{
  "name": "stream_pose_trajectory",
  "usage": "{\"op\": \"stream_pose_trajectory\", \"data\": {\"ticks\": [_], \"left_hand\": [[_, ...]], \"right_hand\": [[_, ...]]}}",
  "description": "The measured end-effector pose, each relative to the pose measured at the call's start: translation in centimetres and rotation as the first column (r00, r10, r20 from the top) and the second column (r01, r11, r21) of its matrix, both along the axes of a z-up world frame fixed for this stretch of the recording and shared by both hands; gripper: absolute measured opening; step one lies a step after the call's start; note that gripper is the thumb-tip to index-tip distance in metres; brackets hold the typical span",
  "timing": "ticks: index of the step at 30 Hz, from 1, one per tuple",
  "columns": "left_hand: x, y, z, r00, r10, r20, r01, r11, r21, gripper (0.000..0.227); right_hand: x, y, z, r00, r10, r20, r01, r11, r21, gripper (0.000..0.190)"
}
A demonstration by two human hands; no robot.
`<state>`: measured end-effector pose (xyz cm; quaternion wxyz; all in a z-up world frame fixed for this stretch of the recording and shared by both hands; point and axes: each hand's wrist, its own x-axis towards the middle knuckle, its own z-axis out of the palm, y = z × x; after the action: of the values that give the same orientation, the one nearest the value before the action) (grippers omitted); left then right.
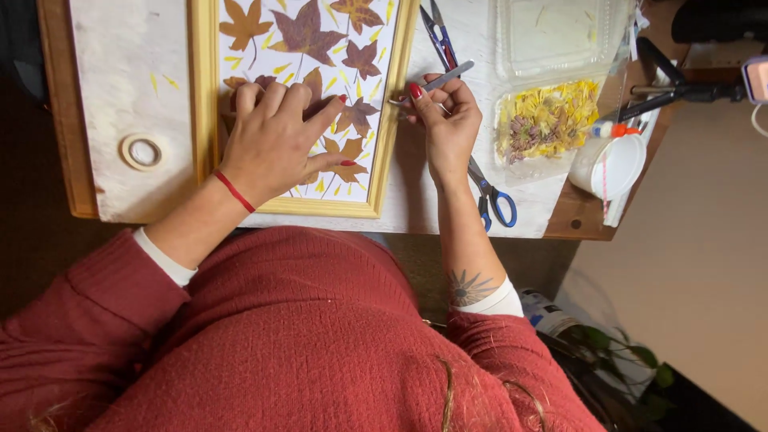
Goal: Arrange and secure autumn leaves inside a picture frame using tape and tweezers.
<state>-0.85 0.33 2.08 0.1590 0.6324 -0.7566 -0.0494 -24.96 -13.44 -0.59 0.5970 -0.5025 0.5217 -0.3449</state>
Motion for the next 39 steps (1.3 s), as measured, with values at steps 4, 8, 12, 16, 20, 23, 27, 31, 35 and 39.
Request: {"op": "stream_pose_trajectory", "data": {"ticks": [4,8,12,16,20,23,27,31,35,39], "left_hand": [[-0.4,-0.7,-0.7,1.0,-0.021,-0.006,0.021,1.0,0.003,0.067],[-0.9,-1.5,-1.4,1.0,-0.026,-0.01,0.026,1.0,-0.009,0.067],[-1.7,-2.0,-1.5,1.0,-0.024,0.015,0.023,1.0,0.012,0.066],[-1.7,-2.0,-1.5,1.0,-0.016,0.025,0.016,1.0,0.026,0.068],[-1.8,-1.9,-1.7,0.998,-0.006,0.06,0.005,1.0,0.02,0.069],[-1.7,-1.8,-2.0,0.997,-0.002,0.079,0.0,1.0,0.018,0.069],[-1.7,-1.7,-2.4,0.997,-0.006,0.073,0.005,1.0,0.022,0.066],[-1.7,-1.7,-2.8,0.997,-0.003,0.076,0.001,1.0,0.024,0.065],[-1.7,-1.7,-3.1,0.997,-0.004,0.082,0.003,1.0,0.011,0.063],[-1.6,-1.7,-3.1,0.997,-0.009,0.077,0.008,1.0,0.009,0.065]], "right_hand": [[-0.2,-0.3,-0.8,0.998,-0.047,-0.03,0.045,0.998,-0.037,0.021],[0.9,-0.7,-1.6,0.999,-0.027,0.046,0.031,0.996,-0.083,0.027],[2.9,-1.2,-1.5,0.991,0.085,-0.101,-0.101,0.98,-0.169,0.028],[4.0,-1.6,-1.4,0.976,0.106,-0.193,-0.146,0.968,-0.206,0.027],[4.3,-2.0,-1.7,0.952,0.13,-0.278,-0.214,0.931,-0.297,0.028],[4.6,-2.2,-1.7,0.949,0.177,-0.26,-0.249,0.928,-0.278,0.029],[5.0,-2.4,-1.5,0.93,0.214,-0.297,-0.307,0.898,-0.314,0.03],[5.2,-2.6,-1.2,0.915,0.236,-0.327,-0.345,0.878,-0.331,0.03],[5.4,-2.8,-0.7,0.899,0.265,-0.35,-0.382,0.864,-0.328,0.03],[5.6,-2.9,-0.4,0.884,0.293,-0.364,-0.421,0.837,-0.35,0.029]]}}
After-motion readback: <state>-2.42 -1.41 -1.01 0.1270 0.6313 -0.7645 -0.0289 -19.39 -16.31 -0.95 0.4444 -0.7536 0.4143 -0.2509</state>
